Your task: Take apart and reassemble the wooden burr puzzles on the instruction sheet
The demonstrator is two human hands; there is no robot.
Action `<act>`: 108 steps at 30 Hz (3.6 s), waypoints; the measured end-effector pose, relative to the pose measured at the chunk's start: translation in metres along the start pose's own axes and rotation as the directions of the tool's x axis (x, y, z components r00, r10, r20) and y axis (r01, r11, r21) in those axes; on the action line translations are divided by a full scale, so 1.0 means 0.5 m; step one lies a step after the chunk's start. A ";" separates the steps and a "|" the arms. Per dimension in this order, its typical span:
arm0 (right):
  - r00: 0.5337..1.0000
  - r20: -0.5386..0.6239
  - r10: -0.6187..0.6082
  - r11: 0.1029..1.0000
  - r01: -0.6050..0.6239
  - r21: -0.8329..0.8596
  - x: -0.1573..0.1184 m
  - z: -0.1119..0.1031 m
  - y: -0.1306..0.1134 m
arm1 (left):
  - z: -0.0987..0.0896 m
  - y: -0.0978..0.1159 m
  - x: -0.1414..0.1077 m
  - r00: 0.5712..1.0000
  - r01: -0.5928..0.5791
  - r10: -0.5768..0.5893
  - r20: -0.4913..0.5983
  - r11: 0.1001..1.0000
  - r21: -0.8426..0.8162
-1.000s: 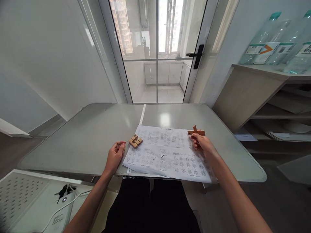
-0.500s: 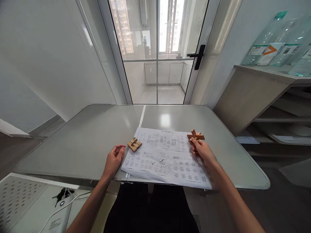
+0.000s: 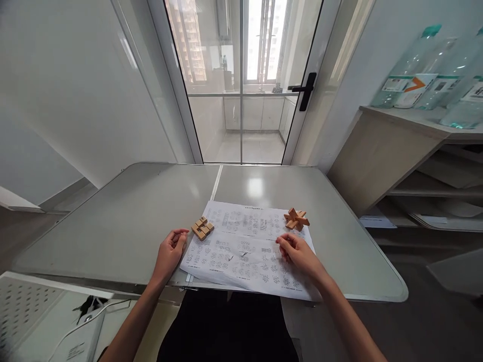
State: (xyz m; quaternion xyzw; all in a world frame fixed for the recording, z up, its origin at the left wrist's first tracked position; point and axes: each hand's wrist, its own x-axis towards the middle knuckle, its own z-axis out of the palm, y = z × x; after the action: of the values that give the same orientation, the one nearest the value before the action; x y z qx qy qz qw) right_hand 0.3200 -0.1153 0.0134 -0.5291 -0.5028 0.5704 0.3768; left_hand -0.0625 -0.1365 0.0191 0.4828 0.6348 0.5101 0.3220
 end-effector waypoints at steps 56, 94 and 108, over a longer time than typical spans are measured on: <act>0.986 0.005 -0.168 0.914 0.158 -0.374 -0.034 0.048 0.084 | 0.008 0.000 -0.024 0.996 0.054 -0.038 -0.078 0.978 0.203; 0.966 -0.248 -0.078 0.951 -0.003 -0.311 -0.032 0.053 0.104 | 0.033 -0.063 0.014 0.925 -0.380 0.312 0.217 0.765 0.521; 0.959 -0.277 -0.064 0.965 -0.011 -0.262 -0.026 0.059 0.110 | 0.032 -0.070 0.019 0.906 -0.423 0.364 0.218 0.746 0.514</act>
State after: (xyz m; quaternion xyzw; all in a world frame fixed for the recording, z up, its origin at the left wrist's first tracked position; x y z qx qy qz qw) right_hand 0.2986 -0.1445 -0.0390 -0.6434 -0.5215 0.4125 0.3795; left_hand -0.0610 -0.1224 -0.0179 0.7032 0.6201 0.3366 0.0872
